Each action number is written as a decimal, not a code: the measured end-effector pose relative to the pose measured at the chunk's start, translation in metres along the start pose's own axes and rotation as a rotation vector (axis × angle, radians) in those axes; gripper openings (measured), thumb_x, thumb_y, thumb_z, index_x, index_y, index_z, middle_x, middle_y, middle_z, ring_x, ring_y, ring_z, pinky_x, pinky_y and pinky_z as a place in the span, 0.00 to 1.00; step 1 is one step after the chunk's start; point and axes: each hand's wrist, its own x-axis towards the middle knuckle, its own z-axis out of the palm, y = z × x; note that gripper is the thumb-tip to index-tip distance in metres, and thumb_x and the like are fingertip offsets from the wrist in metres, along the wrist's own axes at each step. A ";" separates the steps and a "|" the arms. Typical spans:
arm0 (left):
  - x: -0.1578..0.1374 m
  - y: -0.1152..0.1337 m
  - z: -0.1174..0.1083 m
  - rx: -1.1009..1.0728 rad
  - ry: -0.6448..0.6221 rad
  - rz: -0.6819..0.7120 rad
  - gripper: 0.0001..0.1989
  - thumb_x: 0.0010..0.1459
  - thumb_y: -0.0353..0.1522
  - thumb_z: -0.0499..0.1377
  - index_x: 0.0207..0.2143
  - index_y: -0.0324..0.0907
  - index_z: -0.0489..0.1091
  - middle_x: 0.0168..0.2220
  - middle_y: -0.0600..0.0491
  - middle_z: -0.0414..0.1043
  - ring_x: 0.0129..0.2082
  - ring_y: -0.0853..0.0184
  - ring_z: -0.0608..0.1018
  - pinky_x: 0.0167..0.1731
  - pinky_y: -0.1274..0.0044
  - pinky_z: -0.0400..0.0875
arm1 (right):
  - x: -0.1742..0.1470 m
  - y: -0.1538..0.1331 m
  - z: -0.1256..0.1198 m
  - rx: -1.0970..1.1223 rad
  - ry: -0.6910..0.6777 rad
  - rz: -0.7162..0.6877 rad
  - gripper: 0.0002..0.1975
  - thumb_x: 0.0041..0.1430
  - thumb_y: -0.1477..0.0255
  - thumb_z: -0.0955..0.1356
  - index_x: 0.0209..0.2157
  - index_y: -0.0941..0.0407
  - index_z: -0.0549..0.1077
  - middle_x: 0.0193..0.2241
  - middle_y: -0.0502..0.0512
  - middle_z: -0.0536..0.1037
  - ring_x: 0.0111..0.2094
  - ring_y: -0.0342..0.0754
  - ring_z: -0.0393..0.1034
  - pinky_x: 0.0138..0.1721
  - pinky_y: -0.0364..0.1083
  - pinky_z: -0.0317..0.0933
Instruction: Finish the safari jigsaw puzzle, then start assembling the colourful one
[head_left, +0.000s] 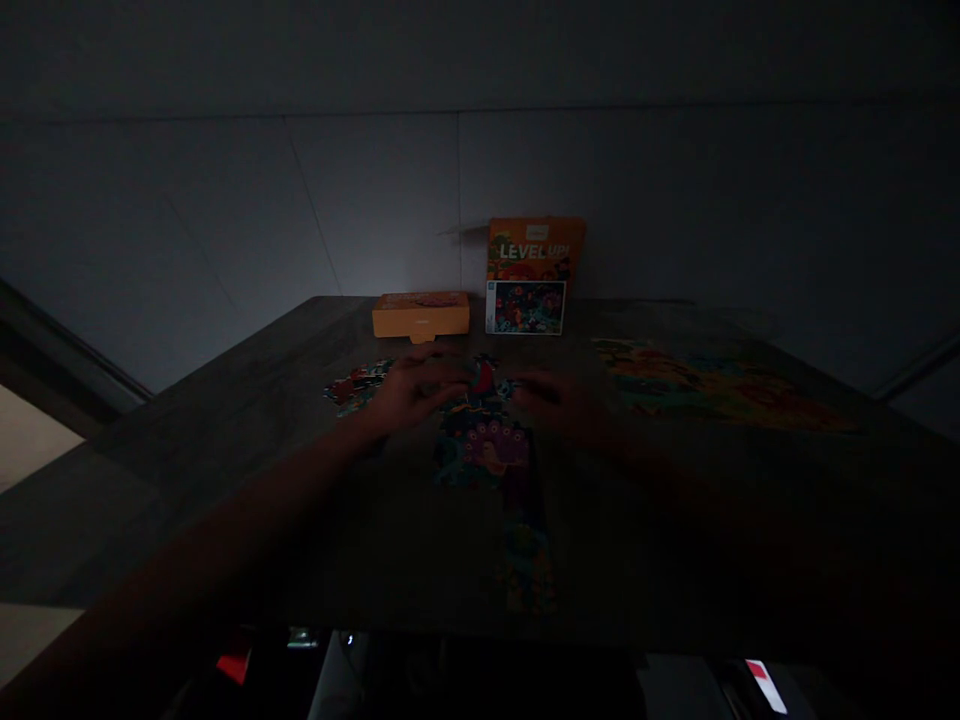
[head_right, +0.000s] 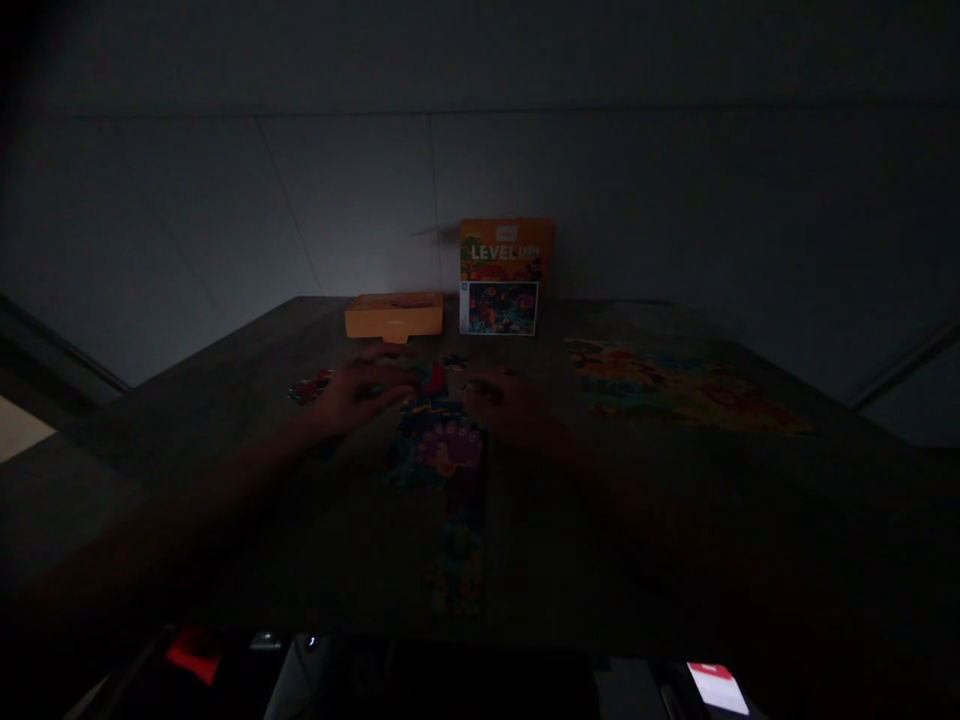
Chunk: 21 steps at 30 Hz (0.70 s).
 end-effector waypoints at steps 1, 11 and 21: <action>0.000 0.007 0.003 -0.055 -0.020 0.045 0.13 0.62 0.40 0.57 0.42 0.44 0.77 0.49 0.47 0.74 0.53 0.60 0.72 0.52 0.68 0.70 | -0.003 -0.007 0.006 0.067 -0.039 -0.035 0.16 0.59 0.66 0.65 0.45 0.57 0.76 0.40 0.56 0.80 0.38 0.49 0.74 0.39 0.46 0.65; -0.003 0.011 0.009 -0.177 -0.054 0.048 0.16 0.62 0.41 0.58 0.49 0.44 0.72 0.48 0.47 0.72 0.51 0.61 0.73 0.50 0.69 0.71 | -0.011 -0.017 0.016 0.099 -0.023 -0.057 0.10 0.57 0.67 0.65 0.26 0.57 0.73 0.25 0.51 0.75 0.27 0.45 0.67 0.29 0.42 0.57; -0.003 0.012 0.011 0.004 -0.097 0.250 0.15 0.56 0.44 0.63 0.34 0.41 0.70 0.34 0.49 0.73 0.44 0.60 0.71 0.44 0.70 0.68 | -0.006 -0.014 0.015 -0.016 0.087 -0.035 0.23 0.62 0.58 0.60 0.19 0.57 0.64 0.17 0.49 0.66 0.22 0.42 0.60 0.26 0.43 0.48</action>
